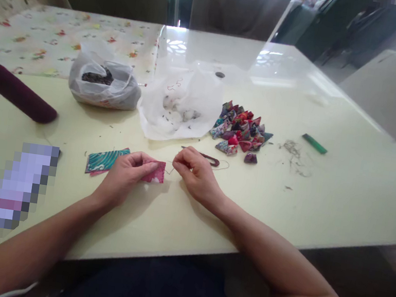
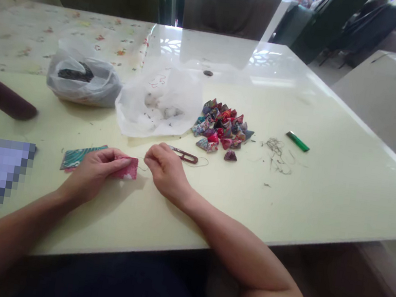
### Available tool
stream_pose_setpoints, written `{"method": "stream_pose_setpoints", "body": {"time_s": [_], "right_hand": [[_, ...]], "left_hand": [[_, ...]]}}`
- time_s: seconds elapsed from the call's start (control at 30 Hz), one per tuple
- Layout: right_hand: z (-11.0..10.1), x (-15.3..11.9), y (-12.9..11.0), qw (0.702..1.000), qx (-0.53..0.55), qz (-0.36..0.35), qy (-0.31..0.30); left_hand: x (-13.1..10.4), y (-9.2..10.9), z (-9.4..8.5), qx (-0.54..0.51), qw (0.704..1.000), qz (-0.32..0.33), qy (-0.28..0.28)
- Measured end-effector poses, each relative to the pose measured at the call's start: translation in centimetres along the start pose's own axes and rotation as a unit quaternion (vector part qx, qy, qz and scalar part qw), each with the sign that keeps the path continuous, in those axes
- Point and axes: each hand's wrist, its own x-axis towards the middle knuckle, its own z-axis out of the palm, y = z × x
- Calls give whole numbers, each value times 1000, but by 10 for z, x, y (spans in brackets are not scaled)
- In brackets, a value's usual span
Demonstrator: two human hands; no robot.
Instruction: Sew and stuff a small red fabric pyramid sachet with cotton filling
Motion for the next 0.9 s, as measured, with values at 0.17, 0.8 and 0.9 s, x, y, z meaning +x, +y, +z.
{"method": "stream_pose_setpoints", "body": {"time_s": [0.17,0.8,0.9], "right_hand": [[4,-1,0,999,-37,-16,-1],[3,0,1,998,-36,5,-44],[3,1,2,998,-30,10,-45]], "left_hand": [[-1,0,-2,27,1000,14,-7],[-2,1,-3,97,993,62,-31],[-3,2,-3,99,993,63,-29]]}}
